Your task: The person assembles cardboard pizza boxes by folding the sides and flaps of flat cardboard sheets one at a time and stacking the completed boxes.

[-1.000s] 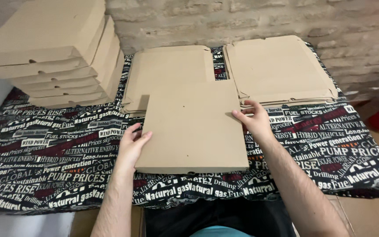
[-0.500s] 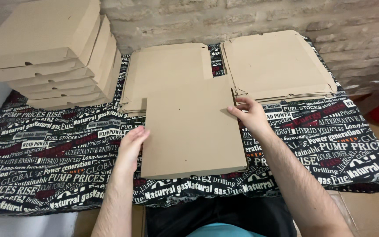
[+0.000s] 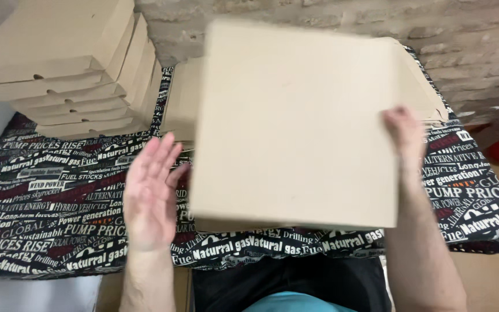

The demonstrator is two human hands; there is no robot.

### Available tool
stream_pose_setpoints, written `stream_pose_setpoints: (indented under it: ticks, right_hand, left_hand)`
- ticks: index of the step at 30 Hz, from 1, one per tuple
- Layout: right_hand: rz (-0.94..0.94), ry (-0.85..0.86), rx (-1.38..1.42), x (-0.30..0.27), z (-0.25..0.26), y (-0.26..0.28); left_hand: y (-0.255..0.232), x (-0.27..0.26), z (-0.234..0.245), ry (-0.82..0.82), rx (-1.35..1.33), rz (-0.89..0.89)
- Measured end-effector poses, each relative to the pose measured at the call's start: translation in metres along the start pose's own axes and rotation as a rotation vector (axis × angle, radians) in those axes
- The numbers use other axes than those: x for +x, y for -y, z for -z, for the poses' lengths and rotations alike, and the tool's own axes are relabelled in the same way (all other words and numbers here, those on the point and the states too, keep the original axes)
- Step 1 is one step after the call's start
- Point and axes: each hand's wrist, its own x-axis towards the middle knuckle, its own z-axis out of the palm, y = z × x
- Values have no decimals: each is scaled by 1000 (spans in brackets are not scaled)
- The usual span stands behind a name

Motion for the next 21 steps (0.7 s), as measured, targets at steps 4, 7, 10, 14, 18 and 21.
stream_pose_setpoints:
  ticks: [4, 7, 10, 14, 18, 21]
  right_hand:
    - [157, -283, -119, -14, 67, 52]
    - [5, -386, 311, -57, 51, 114]
    - [-152, -376, 490, -64, 60, 94]
    - [-563, -442, 396, -69, 64, 77]
    - [-774, 83, 101, -111, 24, 129]
    - [-594, 231, -159, -130, 5, 132]
  left_hand:
    - [23, -14, -14, 160, 204, -6]
    - [60, -36, -21, 285, 577, 236]
    - [92, -55, -42, 649, 1006, 334]
    - [149, -85, -65, 1033, 1420, -100]
    - [198, -104, -51, 897, 1540, -412]
    - [204, -106, -47, 872, 1566, -488]
